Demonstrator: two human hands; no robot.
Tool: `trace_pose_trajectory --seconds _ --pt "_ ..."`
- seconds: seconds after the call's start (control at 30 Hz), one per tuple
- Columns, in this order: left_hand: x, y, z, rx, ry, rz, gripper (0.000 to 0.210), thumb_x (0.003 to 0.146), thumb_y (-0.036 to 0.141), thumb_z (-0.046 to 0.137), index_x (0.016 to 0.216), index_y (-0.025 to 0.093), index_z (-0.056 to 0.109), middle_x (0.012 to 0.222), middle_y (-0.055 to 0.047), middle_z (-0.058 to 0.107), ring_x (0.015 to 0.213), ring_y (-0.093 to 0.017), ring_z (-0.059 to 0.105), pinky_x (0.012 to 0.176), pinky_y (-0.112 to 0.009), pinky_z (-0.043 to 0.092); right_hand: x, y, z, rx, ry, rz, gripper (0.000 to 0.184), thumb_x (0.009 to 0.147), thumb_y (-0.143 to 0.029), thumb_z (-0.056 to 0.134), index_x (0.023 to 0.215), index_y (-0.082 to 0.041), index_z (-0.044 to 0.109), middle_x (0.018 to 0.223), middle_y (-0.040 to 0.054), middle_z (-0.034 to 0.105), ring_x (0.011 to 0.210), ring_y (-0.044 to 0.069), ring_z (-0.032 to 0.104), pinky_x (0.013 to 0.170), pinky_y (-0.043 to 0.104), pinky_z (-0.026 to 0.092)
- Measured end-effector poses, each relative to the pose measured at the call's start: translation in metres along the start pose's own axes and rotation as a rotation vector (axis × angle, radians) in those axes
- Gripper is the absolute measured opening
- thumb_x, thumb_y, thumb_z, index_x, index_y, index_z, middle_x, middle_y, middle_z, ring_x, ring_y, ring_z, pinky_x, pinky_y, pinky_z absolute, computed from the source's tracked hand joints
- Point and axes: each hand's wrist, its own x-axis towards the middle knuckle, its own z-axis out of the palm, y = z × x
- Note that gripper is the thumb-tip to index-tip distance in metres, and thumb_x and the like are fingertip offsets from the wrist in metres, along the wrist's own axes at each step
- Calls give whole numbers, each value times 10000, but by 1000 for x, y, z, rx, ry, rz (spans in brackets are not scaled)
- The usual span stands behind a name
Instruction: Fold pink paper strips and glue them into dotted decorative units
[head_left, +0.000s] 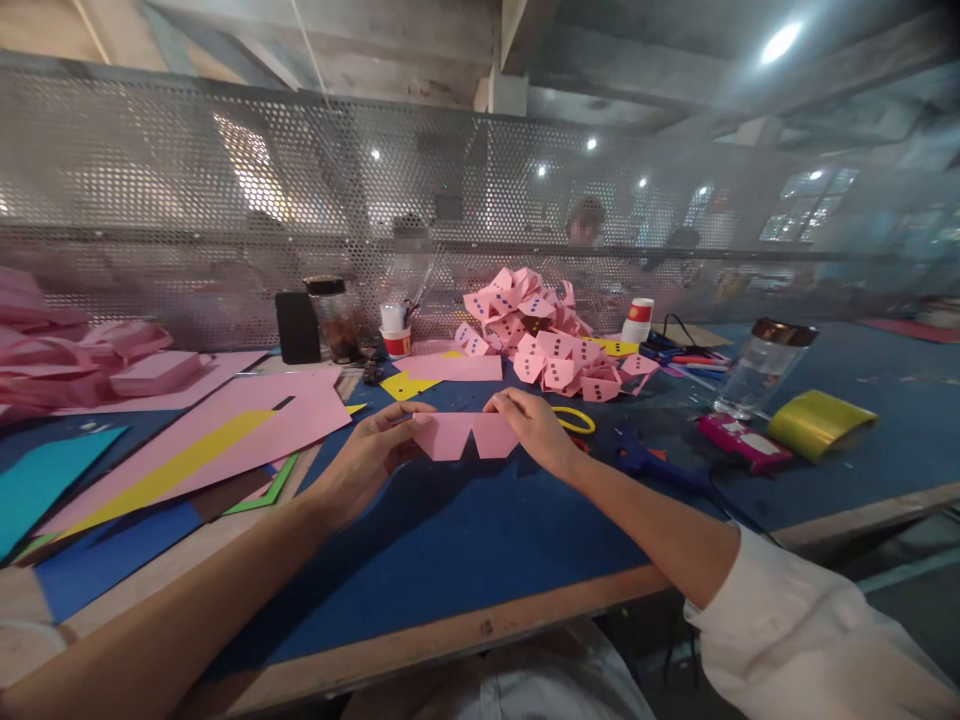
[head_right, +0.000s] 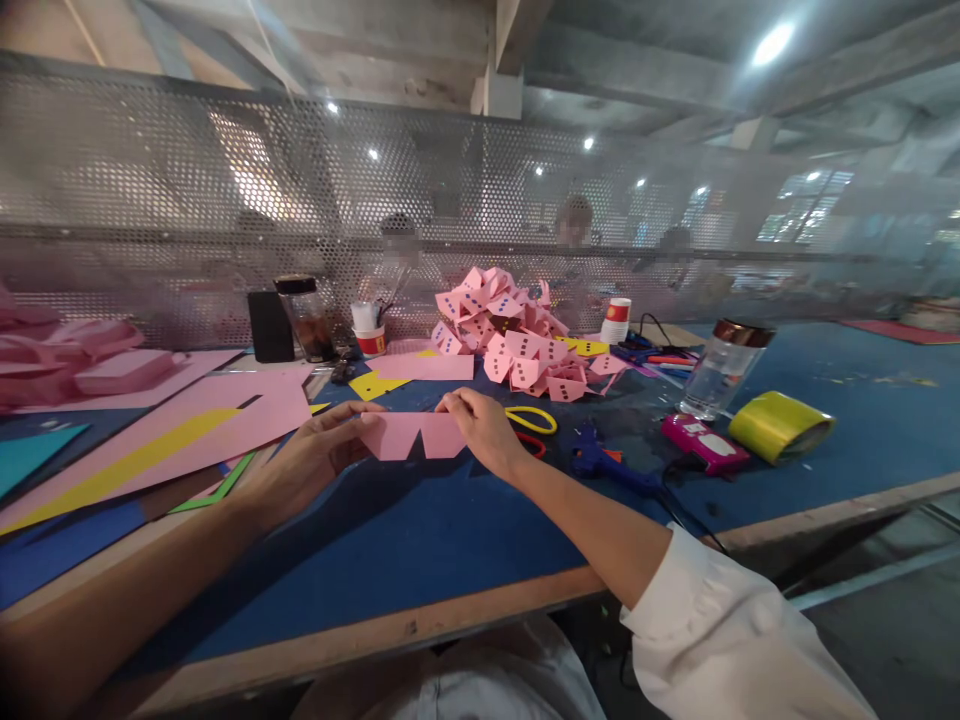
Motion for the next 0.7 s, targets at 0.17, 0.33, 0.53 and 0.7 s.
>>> trace_pose_trajectory --seconds 0.17,0.33,0.53,0.7 --pt "0 0 1 -8 11 9 234 773 305 802 955 182 723 870 -10 695 733 -119 638 687 -221 514 -1 1 0 -1 -6 -17 335 1004 -352 426 831 -189 662 874 25 698 839 162 619 734 272 403" --pt "-1 2 3 -5 17 12 227 751 300 813 929 190 727 851 -1 705 730 -126 644 707 -233 512 -1 2 1 -8 -8 -16 344 1008 -367 421 846 -190 668 875 28 700 833 168 620 721 276 401" --pt "-2 2 3 -12 8 2 221 772 299 797 945 184 722 826 -8 691 706 -132 641 685 -243 512 -2 1 1 -15 -17 -12 337 1005 -367 432 837 -190 665 877 31 705 825 167 619 717 277 404" --pt "-2 3 4 -9 -1 5 199 791 294 785 943 183 719 838 -6 693 718 -125 642 694 -232 511 -2 0 2 -5 -19 -20 335 1007 -368 439 837 -190 667 887 23 708 834 160 624 726 271 405"
